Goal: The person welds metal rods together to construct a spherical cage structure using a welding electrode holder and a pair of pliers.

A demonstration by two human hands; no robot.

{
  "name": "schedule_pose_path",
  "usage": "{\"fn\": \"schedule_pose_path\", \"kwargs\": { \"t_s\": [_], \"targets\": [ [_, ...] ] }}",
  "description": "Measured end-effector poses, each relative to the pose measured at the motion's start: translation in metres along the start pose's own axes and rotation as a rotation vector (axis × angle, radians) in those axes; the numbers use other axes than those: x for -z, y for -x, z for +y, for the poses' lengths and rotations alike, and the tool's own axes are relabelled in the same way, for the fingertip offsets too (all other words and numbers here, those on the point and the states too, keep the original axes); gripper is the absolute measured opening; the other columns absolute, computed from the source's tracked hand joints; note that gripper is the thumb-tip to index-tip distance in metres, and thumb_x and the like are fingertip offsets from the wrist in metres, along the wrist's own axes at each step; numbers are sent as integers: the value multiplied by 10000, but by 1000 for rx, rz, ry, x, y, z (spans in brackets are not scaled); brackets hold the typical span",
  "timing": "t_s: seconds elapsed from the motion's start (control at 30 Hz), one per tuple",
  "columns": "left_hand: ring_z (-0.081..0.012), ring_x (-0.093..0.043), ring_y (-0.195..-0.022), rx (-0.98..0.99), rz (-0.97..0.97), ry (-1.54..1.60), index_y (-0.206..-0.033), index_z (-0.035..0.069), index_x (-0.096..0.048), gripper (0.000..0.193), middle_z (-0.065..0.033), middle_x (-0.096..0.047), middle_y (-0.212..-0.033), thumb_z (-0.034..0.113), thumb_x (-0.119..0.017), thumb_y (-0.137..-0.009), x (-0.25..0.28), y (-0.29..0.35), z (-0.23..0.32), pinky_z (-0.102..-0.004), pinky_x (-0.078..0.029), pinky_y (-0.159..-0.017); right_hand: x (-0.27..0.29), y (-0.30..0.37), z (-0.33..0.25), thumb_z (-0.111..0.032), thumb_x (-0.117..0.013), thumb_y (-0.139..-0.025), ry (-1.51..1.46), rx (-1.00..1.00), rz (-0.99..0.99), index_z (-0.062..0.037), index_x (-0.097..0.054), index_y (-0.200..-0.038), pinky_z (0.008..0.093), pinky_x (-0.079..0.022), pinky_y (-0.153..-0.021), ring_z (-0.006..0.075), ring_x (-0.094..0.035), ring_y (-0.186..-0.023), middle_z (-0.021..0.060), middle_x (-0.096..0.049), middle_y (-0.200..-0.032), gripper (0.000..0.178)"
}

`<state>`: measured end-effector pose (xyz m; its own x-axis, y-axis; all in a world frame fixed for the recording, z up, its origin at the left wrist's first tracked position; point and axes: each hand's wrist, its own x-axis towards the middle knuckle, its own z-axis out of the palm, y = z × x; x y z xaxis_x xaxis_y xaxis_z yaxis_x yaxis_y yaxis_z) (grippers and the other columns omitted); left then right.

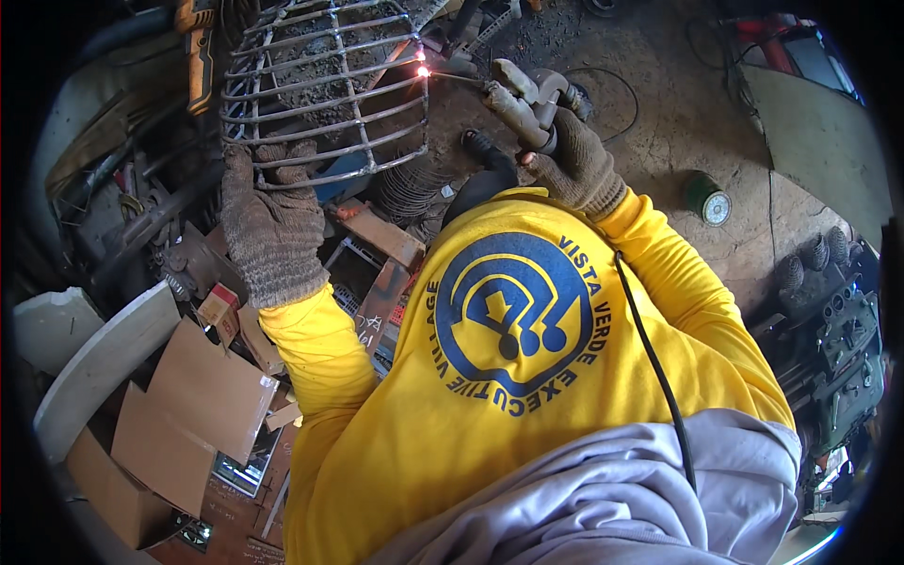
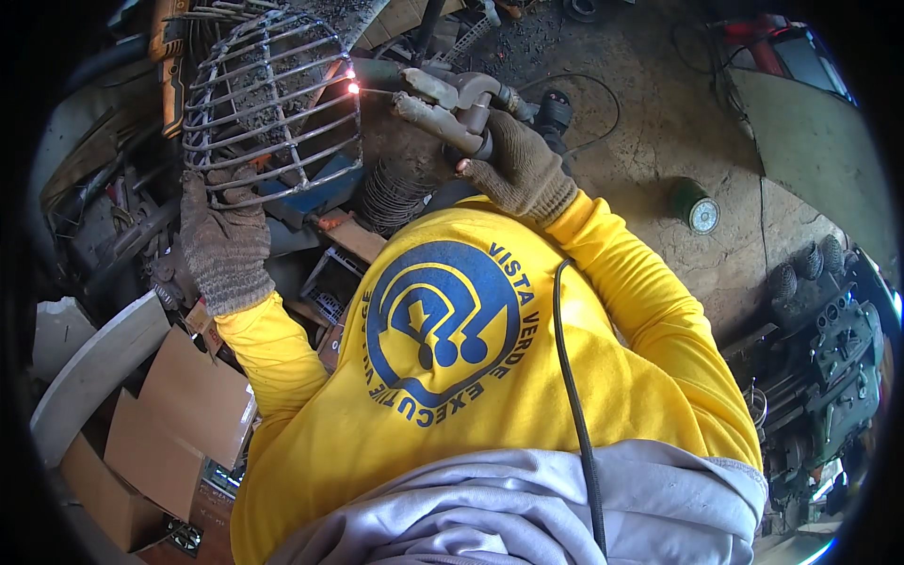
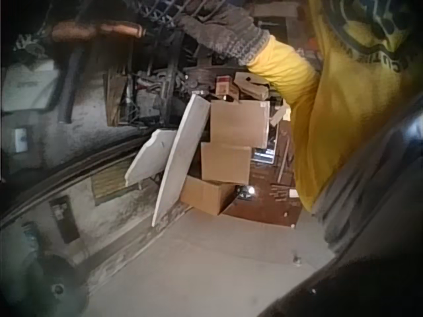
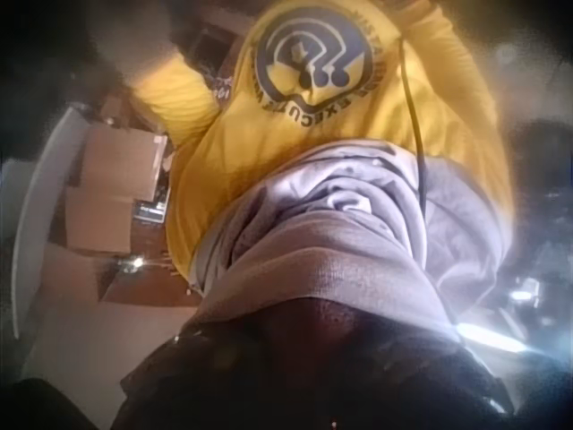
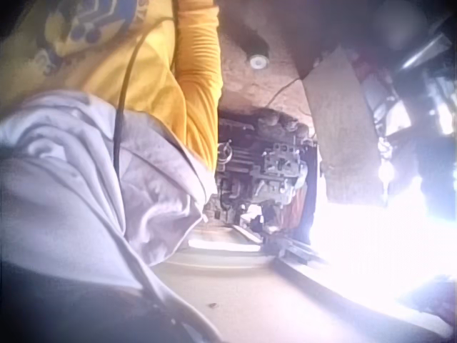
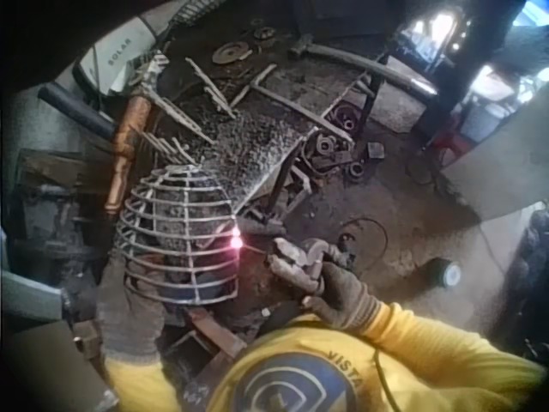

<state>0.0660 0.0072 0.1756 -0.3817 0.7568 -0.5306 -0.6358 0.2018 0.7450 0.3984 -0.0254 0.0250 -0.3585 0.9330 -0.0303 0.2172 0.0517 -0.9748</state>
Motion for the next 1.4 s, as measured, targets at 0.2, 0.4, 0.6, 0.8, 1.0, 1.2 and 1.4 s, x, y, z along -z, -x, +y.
{"fn": "schedule_pose_path", "kwargs": {
  "t_s": [0.2, 0.4, 0.6, 0.8, 1.0, 1.2, 1.4],
  "targets": [
    [-210, -685, -884, -22, 43, -37, -1174, 25, -589, 259, -132, -673, -1081, 186, -585, -971, -3, 2, -2, -418, -616, -795, 1, -1, -3, -399, -725, -850, 32, 19, 22, 34, -534, -1187, 343, -517, -814, 271, -669, -888, 181, -664, -971, 581],
    [-205, -667, -847, -3, 51, 46, -1133, 26, -604, 240, -127, -665, -1000, 209, -519, -1003, -13, 4, -6, -328, -603, -641, -3, -3, 3, -227, -668, -887, -53, 43, -42, 20, -462, -1252, 327, -507, -801, 195, -621, -855, 114, -619, -1010, 486],
    [-249, -689, -913, 58, -48, 84, -1171, 15, -583, 239, -142, -672, -1050, 164, -532, -992, 6, -4, -1, -491, -582, -876, 1, -7, -6, -266, -735, -834, 25, 38, -22, -57, -468, -1218, 352, -525, -734, 342, -662, -869, 141, -619, -1005, 512],
    [-269, -692, -869, 175, -178, 167, -1144, 1, -560, 230, -159, -669, -1030, 168, -537, -987, 25, -15, 3, -502, -602, -818, 6, -24, -34, -110, -724, -808, 123, 302, -26, -48, -540, -1079, 302, -510, -765, 260, -642, -882, 132, -622, -1020, 333],
    [-273, -695, -884, 45, -140, 52, -1125, -16, -575, 210, -168, -672, -1059, 125, -560, -969, 4, -8, -3, -408, -620, -768, -10, -4, 8, -58, -611, -896, -319, 52, -48, 11, -417, -1330, 264, -496, -791, 124, -587, -839, 68, -584, -1015, 481],
    [-202, -668, -888, 409, -415, 194, -1114, -17, -571, 189, -137, -658, -1033, 108, -549, -974, 4, -8, 7, -312, -602, -755, 1, -6, -4, -80, -679, -838, 292, 188, -25, -35, -519, -1243, 331, -504, -823, 217, -614, -894, 99, -593, -1000, 438],
    [-194, -648, -924, -3, -247, 103, -1193, -52, -543, 260, -144, -631, -1097, 112, -423, -1031, -1, 0, -11, -267, -598, -785, 1, 1, 0, -142, -669, -872, 24, -10, 85, -28, -514, -1198, 357, -497, -808, 217, -580, -967, 94, -558, -1107, 378]
  ]
}}
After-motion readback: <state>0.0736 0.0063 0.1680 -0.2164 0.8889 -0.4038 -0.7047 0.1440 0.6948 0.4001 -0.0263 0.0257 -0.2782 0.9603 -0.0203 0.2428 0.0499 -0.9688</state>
